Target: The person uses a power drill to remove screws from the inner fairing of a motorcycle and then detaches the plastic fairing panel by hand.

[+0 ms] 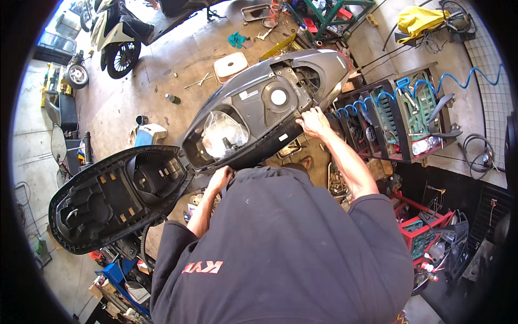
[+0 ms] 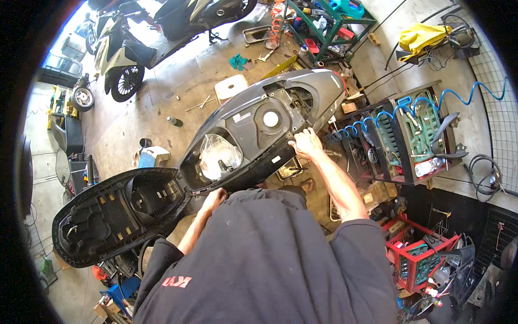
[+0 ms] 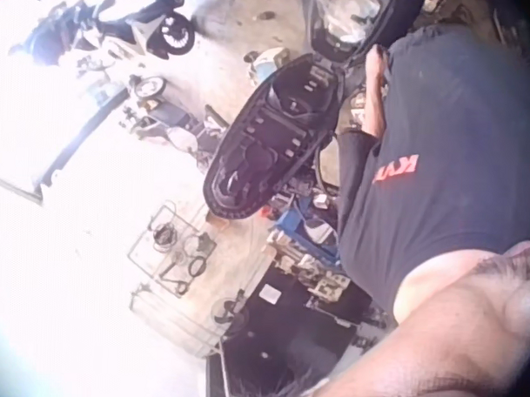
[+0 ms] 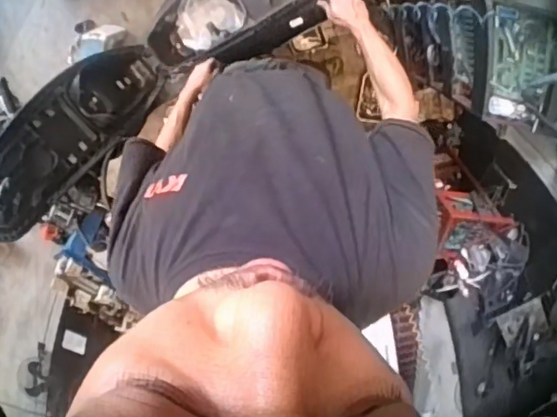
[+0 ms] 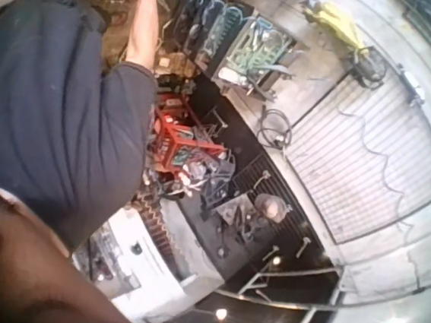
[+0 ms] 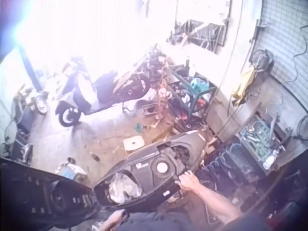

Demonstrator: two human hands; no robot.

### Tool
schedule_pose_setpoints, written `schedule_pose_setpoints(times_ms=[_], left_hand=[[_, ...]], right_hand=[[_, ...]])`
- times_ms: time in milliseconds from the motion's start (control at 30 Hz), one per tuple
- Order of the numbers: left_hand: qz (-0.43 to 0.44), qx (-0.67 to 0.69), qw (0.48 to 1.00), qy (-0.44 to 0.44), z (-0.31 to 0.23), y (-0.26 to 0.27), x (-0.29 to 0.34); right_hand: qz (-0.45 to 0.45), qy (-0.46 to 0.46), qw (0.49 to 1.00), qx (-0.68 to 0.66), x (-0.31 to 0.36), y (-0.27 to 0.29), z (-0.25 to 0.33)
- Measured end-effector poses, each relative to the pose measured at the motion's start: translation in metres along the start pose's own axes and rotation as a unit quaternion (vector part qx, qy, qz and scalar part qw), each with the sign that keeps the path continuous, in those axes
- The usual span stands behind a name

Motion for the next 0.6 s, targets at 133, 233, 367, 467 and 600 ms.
schedule_pose_setpoints(times_ms=[133, 233, 367, 467, 600], left_hand=[[-0.051, 0.017, 0.997, -0.049, -0.055, 0.034, -0.011], [-0.161, 0.071, 0.984, 0.000, -0.051, 0.052, -0.006], [-0.164, 0.088, 0.982, 0.016, -0.044, 0.042, -0.010], [-0.096, 0.056, 0.993, -0.041, -0.054, 0.025, -0.023], [-0.035, 0.016, 0.997, -0.068, -0.075, 0.017, -0.046]], right_hand=[[-0.015, 0.016, 1.000, 0.016, 0.008, -0.010, -0.011], [0.055, 0.000, 0.998, -0.006, -0.002, -0.003, -0.010], [0.052, -0.148, 0.973, -0.167, -0.019, 0.010, -0.012], [0.075, -0.201, 0.956, -0.201, -0.029, 0.008, -0.009], [0.076, -0.203, 0.955, -0.201, -0.029, -0.004, -0.001]])
Point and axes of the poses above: each hand's wrist, its own x-axis away from the middle knuckle, its own y-axis out of the back of the hand, z = x × y, the point moved 4 cm from there along -x, towards the middle knuckle, and after that the axes turned 11 degrees about x, right-handed, at the moved point
